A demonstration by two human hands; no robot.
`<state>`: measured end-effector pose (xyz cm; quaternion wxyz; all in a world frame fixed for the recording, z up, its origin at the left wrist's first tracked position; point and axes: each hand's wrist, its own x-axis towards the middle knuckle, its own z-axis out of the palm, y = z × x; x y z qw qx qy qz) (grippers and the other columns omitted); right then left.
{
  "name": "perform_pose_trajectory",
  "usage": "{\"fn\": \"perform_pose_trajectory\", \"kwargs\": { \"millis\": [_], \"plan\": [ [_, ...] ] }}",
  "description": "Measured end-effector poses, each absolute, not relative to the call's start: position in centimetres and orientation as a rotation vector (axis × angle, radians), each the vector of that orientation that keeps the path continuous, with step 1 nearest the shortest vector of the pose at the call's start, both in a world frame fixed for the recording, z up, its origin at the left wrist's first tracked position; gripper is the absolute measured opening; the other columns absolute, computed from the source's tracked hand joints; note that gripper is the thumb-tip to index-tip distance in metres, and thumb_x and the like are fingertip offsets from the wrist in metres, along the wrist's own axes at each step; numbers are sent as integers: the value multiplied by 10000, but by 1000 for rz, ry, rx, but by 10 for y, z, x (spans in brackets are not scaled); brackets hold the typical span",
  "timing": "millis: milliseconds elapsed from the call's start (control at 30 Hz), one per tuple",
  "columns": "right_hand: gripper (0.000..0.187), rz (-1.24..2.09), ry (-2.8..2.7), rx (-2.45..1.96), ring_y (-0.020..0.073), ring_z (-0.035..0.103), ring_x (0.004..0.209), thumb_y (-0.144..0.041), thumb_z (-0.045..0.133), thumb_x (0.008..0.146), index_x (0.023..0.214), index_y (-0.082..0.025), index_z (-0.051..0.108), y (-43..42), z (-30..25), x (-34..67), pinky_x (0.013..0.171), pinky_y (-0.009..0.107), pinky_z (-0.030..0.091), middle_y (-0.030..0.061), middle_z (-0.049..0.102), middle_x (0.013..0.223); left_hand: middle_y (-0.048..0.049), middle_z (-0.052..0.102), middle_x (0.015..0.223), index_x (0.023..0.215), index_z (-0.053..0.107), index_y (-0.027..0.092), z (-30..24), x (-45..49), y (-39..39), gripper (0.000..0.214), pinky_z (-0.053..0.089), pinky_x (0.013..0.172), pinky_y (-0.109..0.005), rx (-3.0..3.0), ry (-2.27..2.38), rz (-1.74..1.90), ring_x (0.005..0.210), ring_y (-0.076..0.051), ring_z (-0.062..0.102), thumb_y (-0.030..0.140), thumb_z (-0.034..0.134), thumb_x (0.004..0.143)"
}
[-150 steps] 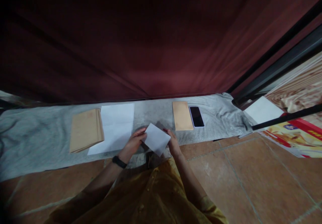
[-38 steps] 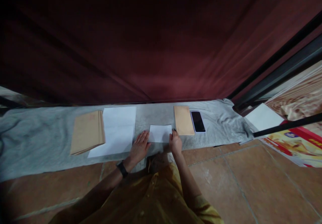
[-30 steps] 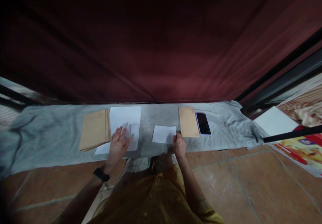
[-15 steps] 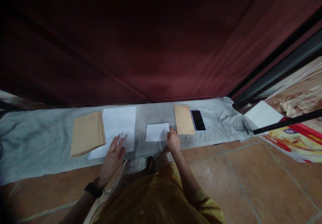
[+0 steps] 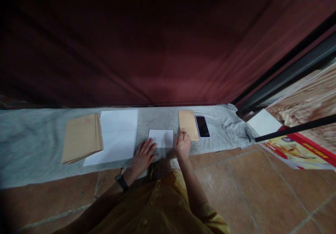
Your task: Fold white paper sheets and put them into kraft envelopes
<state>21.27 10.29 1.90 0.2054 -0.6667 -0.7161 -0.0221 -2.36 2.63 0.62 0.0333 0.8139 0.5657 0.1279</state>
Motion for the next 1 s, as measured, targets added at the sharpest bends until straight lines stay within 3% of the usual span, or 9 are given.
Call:
{"fn": "perform_pose_trajectory", "kwargs": {
  "millis": [133, 367, 567, 700, 867, 1000],
  "plan": [
    [572, -156, -1965, -1990, 379, 455, 1332, -414, 469, 998, 1445, -59, 443, 110, 11, 228, 1049, 507, 407, 277, 487, 1460, -133, 408, 1608, 1489, 484, 201, 2, -25, 26, 541, 301, 1232, -501, 2493, 1772, 395, 1515, -296, 324, 410, 518, 991],
    [432, -65, -1974, -2154, 285, 588, 1226, -248, 429, 996, 1383, -78, 521, 116, 5, 240, 1016, 363, 435, 224, 551, 1432, -117, 419, 1603, 1487, 496, 221, 1, -23, 24, 538, 266, 1244, -489, 2473, 1777, 463, 1507, -277, 343, 449, 480, 1001],
    [556, -78, -2047, -2210, 322, 587, 1204, -403, 520, 988, 1403, -33, 505, 118, 13, 241, 993, 370, 443, 243, 532, 1458, -110, 421, 1603, 1489, 497, 222, -1, -23, 24, 543, 255, 1245, -484, 2468, 1787, 475, 1507, -277, 342, 465, 460, 1005],
    [464, -98, -2069, -2263, 313, 606, 1159, -326, 506, 985, 1352, -48, 552, 120, 17, 236, 962, 368, 445, 238, 543, 1442, -110, 401, 1614, 1507, 470, 221, -1, -22, 23, 557, 229, 1255, -481, 2479, 1799, 467, 1518, -272, 319, 457, 461, 1003],
    [304, -28, -2096, -2234, 241, 655, 1007, -265, 483, 986, 1210, -122, 631, 124, 23, 238, 885, 315, 449, 169, 639, 1270, -110, 389, 1620, 1509, 464, 224, -3, -22, 23, 554, 223, 1258, -487, 2470, 1794, 464, 1527, -268, 298, 445, 463, 1001],
    [335, -65, -2106, -2209, 232, 647, 963, -285, 504, 982, 1277, -160, 602, 122, 23, 238, 833, 312, 446, 144, 631, 1236, -116, 385, 1621, 1503, 471, 221, -2, -22, 23, 540, 226, 1258, -491, 2456, 1778, 470, 1530, -269, 292, 430, 456, 1005]
  ]
}}
